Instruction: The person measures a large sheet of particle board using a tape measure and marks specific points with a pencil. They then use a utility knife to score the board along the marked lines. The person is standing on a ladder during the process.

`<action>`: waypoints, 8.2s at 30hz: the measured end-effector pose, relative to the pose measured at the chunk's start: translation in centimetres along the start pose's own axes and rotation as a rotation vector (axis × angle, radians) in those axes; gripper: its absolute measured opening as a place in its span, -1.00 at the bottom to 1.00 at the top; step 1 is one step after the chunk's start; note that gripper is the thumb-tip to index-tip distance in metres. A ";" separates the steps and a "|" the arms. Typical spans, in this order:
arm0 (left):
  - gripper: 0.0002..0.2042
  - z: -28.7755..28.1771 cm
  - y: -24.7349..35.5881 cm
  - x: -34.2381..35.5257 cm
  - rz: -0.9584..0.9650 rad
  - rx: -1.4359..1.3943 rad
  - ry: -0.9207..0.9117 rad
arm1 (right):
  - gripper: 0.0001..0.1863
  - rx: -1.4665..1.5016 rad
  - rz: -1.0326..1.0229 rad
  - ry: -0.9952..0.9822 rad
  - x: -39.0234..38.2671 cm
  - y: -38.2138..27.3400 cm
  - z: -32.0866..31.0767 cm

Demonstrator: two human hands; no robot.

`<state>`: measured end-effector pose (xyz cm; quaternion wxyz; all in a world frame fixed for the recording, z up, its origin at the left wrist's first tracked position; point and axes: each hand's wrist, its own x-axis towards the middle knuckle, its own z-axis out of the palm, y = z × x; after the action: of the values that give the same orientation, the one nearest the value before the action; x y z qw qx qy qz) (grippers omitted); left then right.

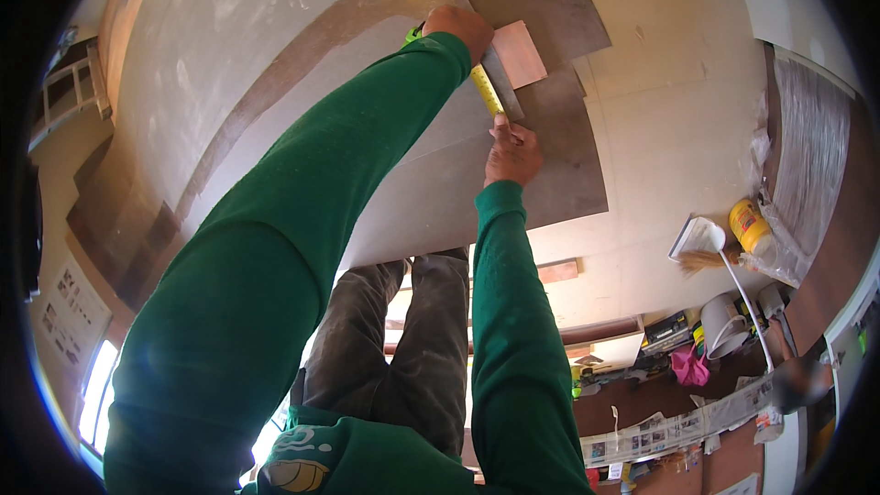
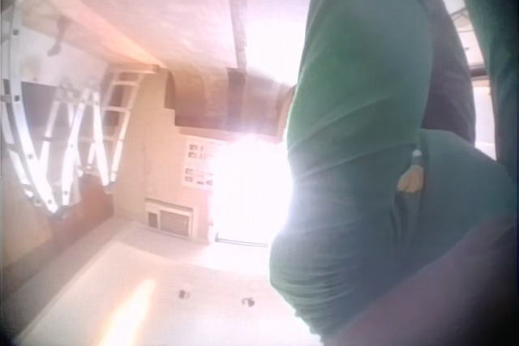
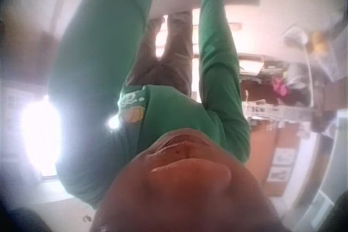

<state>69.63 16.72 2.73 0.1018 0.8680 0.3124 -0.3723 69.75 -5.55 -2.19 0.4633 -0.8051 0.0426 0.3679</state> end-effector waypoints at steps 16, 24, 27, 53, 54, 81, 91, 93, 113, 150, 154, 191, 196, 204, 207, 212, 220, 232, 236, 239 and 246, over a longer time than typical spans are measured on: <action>-0.84 0.6 0.1 0.6 -0.012 0.015 0.012 | -0.58 -0.003 0.185 -0.065 -0.5 -2.7 -0.6; -0.82 0.3 0.1 0.4 -0.009 0.034 -0.011 | -0.59 0.016 0.183 -0.108 -0.5 -2.4 -1.2; -0.81 0.3 0.2 0.7 -0.026 0.040 -0.007 | -0.63 0.114 0.177 -0.111 -0.6 -2.3 -1.8; -0.83 0.4 0.2 0.5 -0.004 0.051 0.002 | -0.70 0.048 0.027 0.060 -0.7 0.6 -0.4; -0.83 0.5 0.2 0.5 -0.003 0.052 0.011 | -0.71 0.055 0.026 0.060 -0.8 0.6 -0.4; -0.82 3.5 0.8 1.7 -0.017 -0.023 0.022 | -0.63 -1.048 -0.013 -0.634 -16.8 5.8 -11.8; -0.82 6.2 0.9 1.8 -0.069 0.053 0.168 | -0.65 -0.785 -0.249 -0.469 -23.7 7.5 -12.4; -0.79 6.7 0.8 2.1 -0.060 0.121 0.161 | -0.66 -0.754 -0.323 -0.454 -24.3 6.9 -12.7; -0.84 1.7 0.6 0.3 -0.041 0.078 0.097 | -0.62 -0.842 0.043 -0.537 -24.4 3.8 -13.5; -0.84 0.4 0.9 0.7 -0.052 0.069 0.007 | -0.85 -0.533 -0.274 -0.256 -15.7 0.2 -10.7; -0.84 0.4 0.8 0.6 -0.054 0.056 0.022 | -0.83 -0.542 -0.185 -0.283 -16.9 1.1 -10.4; -0.58 1.2 0.1 1.6 0.006 0.112 0.148 | -0.55 0.305 0.049 0.029 -12.5 -0.6 -2.0; -0.59 1.6 0.0 1.9 0.004 0.092 0.154 | -0.61 0.292 -0.057 0.189 -9.6 0.4 -0.5; -0.55 1.6 -0.2 0.8 0.023 0.126 0.206 | -0.69 -0.028 -0.234 0.391 -2.5 -0.3 3.2; -0.55 1.4 -0.3 0.8 0.034 0.125 0.186 | -0.69 -0.013 -0.262 0.435 -2.3 0.3 3.7; -0.53 1.0 -1.4 0.7 0.101 0.025 0.083 | -0.72 -0.079 -0.244 0.421 -2.2 0.4 3.6; -0.46 0.6 -2.1 0.0 0.115 0.071 0.089 | -0.77 0.001 -0.182 0.435 -2.2 -0.6 3.7; -0.49 -1.8 -1.7 0.8 0.140 0.162 0.004 | -0.79 -0.160 -0.332 0.407 -2.2 0.5 3.5; -0.50 -2.0 -1.5 0.9 0.121 0.155 -0.021 | -0.82 -0.245 -0.429 0.416 -2.0 0.5 3.5; -0.51 -1.7 -1.4 0.9 0.134 0.172 0.023 | -0.86 -0.304 -0.447 0.398 -1.9 0.3 3.4; -0.56 -1.5 -1.2 1.0 0.132 0.136 0.006 | -0.88 -0.296 -0.437 0.345 -2.0 -0.2 2.9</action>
<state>70.35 18.75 3.15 0.0658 0.8926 0.2289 -0.3827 66.74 -3.71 -1.69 0.3952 -0.9044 -0.1073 0.1196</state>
